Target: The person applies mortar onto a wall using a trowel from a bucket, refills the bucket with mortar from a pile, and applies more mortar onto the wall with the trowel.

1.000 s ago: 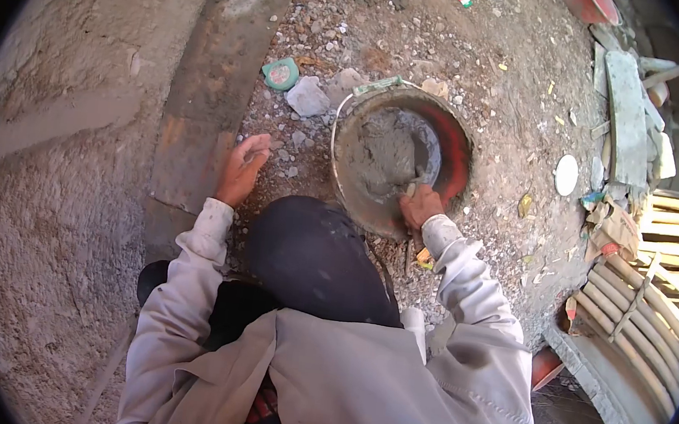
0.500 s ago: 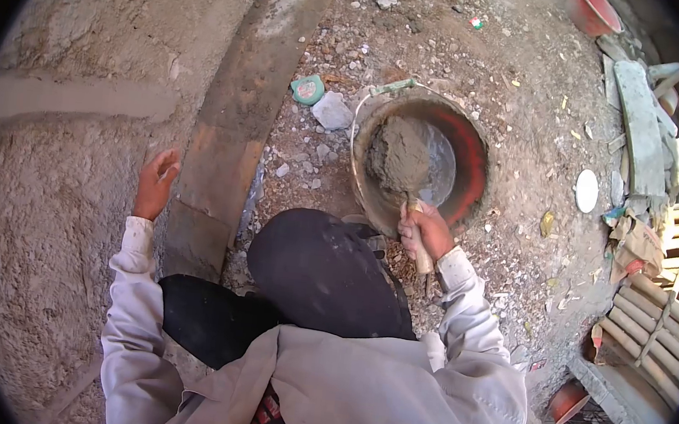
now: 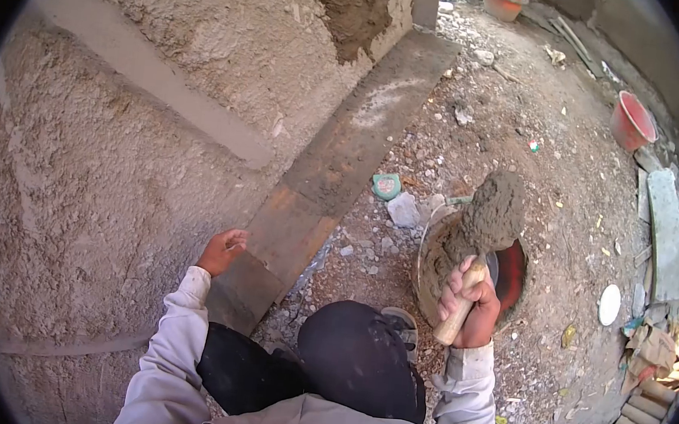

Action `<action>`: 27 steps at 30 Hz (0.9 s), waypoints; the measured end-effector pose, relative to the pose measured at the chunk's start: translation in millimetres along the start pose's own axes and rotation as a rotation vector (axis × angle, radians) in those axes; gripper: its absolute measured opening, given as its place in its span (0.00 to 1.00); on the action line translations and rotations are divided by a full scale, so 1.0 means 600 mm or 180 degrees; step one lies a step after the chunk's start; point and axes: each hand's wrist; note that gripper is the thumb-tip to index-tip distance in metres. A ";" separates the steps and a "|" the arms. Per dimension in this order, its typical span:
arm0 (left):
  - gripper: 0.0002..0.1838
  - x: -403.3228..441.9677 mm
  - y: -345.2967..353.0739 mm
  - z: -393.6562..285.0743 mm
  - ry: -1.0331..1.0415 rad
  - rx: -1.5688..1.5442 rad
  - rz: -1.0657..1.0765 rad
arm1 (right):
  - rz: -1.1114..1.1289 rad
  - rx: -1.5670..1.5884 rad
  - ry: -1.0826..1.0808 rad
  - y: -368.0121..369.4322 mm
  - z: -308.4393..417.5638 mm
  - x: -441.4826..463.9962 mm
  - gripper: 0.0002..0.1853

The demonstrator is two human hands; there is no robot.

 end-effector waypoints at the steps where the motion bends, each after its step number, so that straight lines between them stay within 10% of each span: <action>1: 0.21 -0.003 -0.003 0.001 -0.0036 0.0002 -0.0066 | 0.0068 0.0140 -0.0204 0.031 -0.008 0.026 0.18; 11: 0.19 -0.148 -0.078 0.027 -0.0536 -0.0017 -0.0929 | -0.0803 -0.0486 -0.2371 0.298 -0.207 0.400 0.21; 15: 0.18 -0.274 -0.099 0.046 -0.1093 0.0037 -0.1400 | -0.1935 -0.2008 -0.1701 0.370 -0.411 0.603 0.30; 22: 0.18 -0.265 -0.039 0.114 -0.1473 -0.0048 -0.1772 | 0.0780 -0.2132 -0.1235 0.433 -0.364 0.391 0.27; 27: 0.21 -0.174 0.002 0.182 -0.1258 0.1385 -0.0204 | 0.1387 -0.2858 -0.1072 0.205 -0.208 0.244 0.16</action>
Point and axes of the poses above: each hand's wrist, its own x-axis towards the middle knuckle, its own y-axis out of the palm, z = x × y, and after that the axes turned 7 degrees about -y, right-handed
